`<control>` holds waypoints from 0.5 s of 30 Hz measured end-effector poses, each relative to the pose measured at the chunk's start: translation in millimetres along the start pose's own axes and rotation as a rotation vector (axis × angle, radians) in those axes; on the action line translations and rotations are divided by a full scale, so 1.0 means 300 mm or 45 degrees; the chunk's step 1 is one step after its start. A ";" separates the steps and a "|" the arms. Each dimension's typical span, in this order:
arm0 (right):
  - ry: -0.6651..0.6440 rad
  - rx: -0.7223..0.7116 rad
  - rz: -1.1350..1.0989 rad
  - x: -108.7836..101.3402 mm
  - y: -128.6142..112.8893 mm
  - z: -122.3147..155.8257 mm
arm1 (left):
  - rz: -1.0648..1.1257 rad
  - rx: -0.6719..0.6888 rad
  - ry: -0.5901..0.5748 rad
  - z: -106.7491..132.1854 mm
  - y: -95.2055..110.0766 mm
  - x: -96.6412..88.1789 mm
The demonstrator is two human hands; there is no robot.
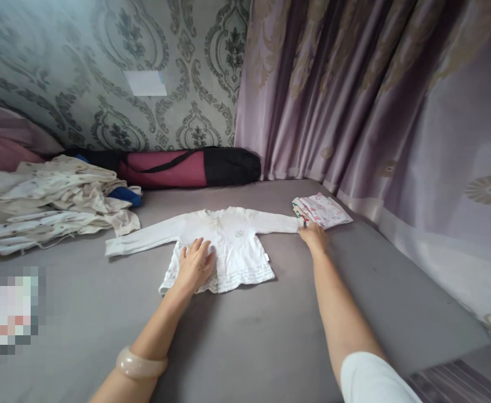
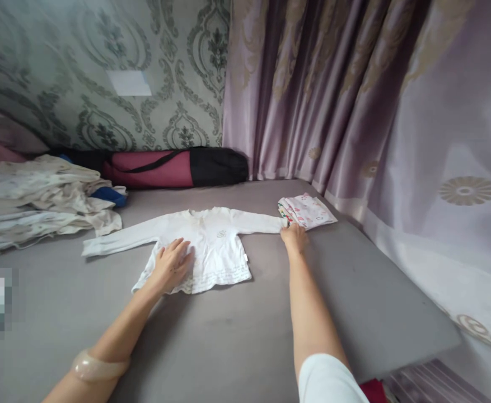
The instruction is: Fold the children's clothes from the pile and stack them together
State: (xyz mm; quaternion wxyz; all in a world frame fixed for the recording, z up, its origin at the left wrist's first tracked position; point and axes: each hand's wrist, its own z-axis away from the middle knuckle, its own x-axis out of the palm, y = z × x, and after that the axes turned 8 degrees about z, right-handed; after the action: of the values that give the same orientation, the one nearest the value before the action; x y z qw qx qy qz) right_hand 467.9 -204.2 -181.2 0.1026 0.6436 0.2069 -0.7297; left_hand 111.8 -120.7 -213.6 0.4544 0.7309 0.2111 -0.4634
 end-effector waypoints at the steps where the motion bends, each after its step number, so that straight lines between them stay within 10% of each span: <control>1: -0.010 0.025 0.009 0.003 -0.009 0.003 | 0.018 0.013 -0.006 -0.007 -0.003 -0.005; 10: 0.026 0.059 -0.190 -0.003 -0.047 0.037 | 0.256 0.421 -0.182 -0.052 0.170 0.025; 15: 0.169 0.063 -0.548 0.023 -0.046 0.004 | 0.582 0.377 -0.337 -0.099 0.294 0.060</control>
State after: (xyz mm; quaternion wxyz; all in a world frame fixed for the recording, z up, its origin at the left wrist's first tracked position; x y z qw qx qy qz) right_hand 460.0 -191.6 -185.4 -0.0853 0.6334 0.3277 -0.6957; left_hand 199.3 -141.2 -183.2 0.4591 0.7510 -0.0899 -0.4660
